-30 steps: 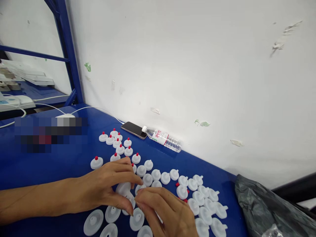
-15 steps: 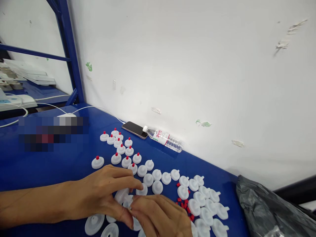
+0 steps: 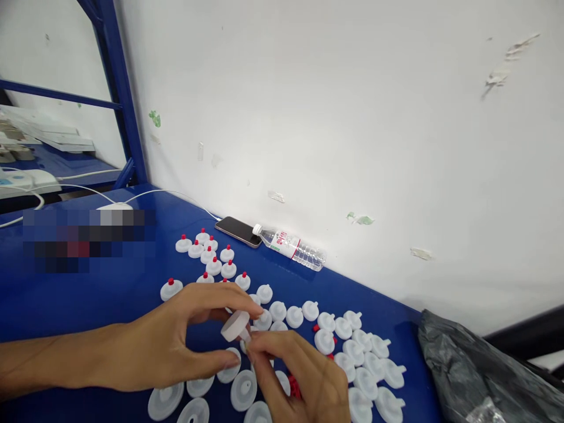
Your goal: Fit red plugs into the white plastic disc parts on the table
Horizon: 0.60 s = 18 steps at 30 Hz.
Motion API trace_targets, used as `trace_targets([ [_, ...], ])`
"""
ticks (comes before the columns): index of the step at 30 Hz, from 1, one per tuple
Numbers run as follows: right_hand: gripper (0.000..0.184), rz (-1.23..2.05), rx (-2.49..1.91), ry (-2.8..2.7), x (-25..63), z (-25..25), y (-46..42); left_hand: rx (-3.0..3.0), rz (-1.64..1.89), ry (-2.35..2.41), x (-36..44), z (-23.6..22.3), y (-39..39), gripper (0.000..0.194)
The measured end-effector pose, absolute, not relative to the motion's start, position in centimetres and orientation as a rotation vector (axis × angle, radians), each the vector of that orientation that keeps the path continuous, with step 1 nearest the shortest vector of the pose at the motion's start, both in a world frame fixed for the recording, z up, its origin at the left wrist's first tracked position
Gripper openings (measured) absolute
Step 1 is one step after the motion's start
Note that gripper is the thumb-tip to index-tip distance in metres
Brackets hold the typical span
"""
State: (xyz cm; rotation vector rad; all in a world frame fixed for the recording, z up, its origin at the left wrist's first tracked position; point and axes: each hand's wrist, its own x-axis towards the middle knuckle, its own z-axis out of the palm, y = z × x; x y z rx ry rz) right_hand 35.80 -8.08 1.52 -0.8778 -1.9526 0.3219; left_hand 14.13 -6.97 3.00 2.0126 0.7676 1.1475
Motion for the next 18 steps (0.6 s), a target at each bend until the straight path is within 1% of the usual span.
trace_targets([
  [3, 0.006, 0.309, -0.895, -1.989, 36.2, 2.2, -7.8, 1.871, 1.111, 0.706, 14.1, 3.1, -6.7, 0.045],
  [6, 0.007, 0.331, -0.888, -1.995, 36.6, 2.5, -7.6, 1.921, 1.083, 0.803, 14.0, 2.9, -6.2, 0.040],
  [11, 0.009, 0.425, -0.867, -1.963, 36.8, 2.2, -7.4, 2.180, 1.005, 0.940, 13.7, 2.3, -6.1, 0.047],
  [14, 0.006, 0.682, -0.922, -1.835, 36.5, 2.1, -7.5, 2.282, 1.002, 0.971, 13.6, 2.0, -6.4, 0.049],
  [18, 0.018, 1.121, -0.967, -1.580, 36.0, 2.3, -7.6, 2.405, 1.124, 0.803, 13.5, 2.0, -6.5, 0.039],
])
